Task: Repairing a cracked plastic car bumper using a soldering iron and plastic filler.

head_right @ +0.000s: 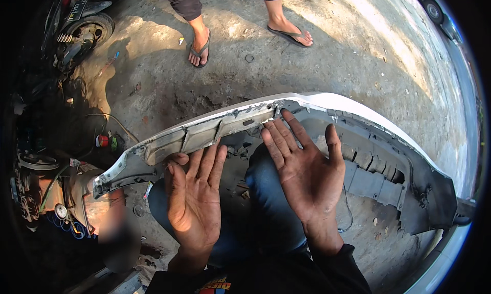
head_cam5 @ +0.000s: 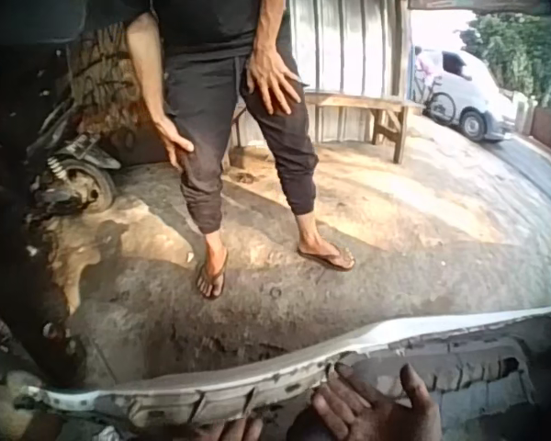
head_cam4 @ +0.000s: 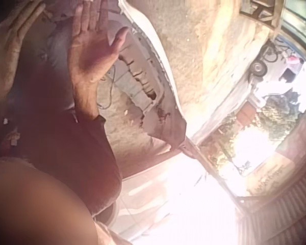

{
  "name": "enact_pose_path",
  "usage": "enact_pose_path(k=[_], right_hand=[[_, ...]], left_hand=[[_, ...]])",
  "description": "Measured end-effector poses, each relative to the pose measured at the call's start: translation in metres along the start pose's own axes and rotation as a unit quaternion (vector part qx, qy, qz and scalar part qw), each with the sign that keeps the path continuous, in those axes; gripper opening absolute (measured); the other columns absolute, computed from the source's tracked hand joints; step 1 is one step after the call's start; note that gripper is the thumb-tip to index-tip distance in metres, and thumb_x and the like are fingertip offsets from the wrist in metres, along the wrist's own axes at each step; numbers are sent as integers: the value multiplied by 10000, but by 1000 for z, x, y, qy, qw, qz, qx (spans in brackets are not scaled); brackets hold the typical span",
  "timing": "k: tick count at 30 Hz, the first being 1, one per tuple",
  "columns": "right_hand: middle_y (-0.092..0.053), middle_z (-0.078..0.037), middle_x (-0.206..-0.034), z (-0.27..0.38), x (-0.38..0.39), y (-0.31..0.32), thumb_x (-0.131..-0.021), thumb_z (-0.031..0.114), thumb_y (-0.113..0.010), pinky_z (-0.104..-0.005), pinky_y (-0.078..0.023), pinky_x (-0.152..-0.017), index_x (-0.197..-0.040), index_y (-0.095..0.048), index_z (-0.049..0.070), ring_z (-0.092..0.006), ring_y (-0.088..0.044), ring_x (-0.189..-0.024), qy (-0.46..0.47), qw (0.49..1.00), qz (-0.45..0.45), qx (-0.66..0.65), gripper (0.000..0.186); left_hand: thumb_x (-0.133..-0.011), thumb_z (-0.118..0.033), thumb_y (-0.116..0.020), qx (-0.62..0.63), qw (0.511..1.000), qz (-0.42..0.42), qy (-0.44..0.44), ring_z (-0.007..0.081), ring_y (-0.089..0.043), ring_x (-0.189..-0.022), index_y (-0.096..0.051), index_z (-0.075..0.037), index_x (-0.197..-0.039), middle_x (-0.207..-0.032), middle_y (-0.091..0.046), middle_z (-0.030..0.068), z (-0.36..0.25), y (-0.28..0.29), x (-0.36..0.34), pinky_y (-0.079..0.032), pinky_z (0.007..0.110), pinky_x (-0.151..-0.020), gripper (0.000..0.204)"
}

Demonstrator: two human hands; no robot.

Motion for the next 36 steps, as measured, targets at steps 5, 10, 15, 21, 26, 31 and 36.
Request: enact_pose_path(k=[5,10,15,21,26,31,36], right_hand=[[-390,-320,-1371,-28,7,-9,-979,484,-443,-476,-269,-1170,-1361,-293,-120,-395,-338,-1364,-37,999,-18,-1,730],[-409,-289,-1376,-72,11,-18,-963,552,-411,-470,-244,-1179,-1351,-327,-88,-385,-320,-1381,-155,988,-2,-16,753],[-384,-288,-1417,-89,17,-31,-945,611,-378,-457,-223,-1184,-1324,-385,-60,-362,-308,-1395,-192,981,22,0,770],[-400,-283,-1389,-79,14,-25,-945,584,-417,-460,-242,-1176,-1363,-325,-70,-371,-316,-1387,-162,987,7,0,781],[-375,-292,-1394,-57,13,-18,-954,549,-431,-469,-252,-1175,-1378,-286,-75,-380,-334,-1371,-118,993,8,4,768],[-361,-305,-1403,-36,9,-12,-972,508,-427,-470,-271,-1171,-1381,-271,-86,-393,-334,-1370,-74,997,2,3,738],[-355,-314,-1408,-12,8,-4,-980,462,-442,-464,-267,-1174,-1401,-266,-99,-397,-327,-1375,-16,1000,-10,1,723]], left_hand=[[-1044,-240,-376,-12,998,-21,-51,420,-287,-1396,-452,-30,-1195,-1401,-390,282,-32,14,17,-181,575,-1181,270],[-1034,-258,-401,-28,988,-100,-115,442,-175,-1431,-484,-24,-1188,-1504,-172,355,-61,17,26,-172,583,-1174,292],[-1051,-276,-335,-38,994,-2,-103,442,-89,-1445,-459,-25,-1227,-1527,-87,341,-63,26,26,-154,561,-1187,331],[-1037,-207,-388,-8,994,-46,-100,485,-179,-1413,-476,14,-1141,-1479,-231,361,-52,24,28,-198,592,-1160,259],[-1034,-197,-401,-8,996,-21,-83,485,-205,-1405,-460,9,-1143,-1476,-254,349,-38,20,23,-192,593,-1163,241],[-1043,-217,-375,-11,999,-16,-39,451,-267,-1396,-463,-47,-1198,-1477,-335,268,-17,13,18,-207,578,-1168,246],[-1047,-205,-358,-24,1000,3,-19,426,-284,-1397,-455,-55,-1220,-1477,-362,228,-7,8,14,-209,571,-1171,249]])
Point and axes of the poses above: each hand's wrist, its own x-axis away from the middle knuckle, its own y-axis out of the back of the hand, z = x × y, the point moved 1 cm from there along -x, towards the middle knuckle
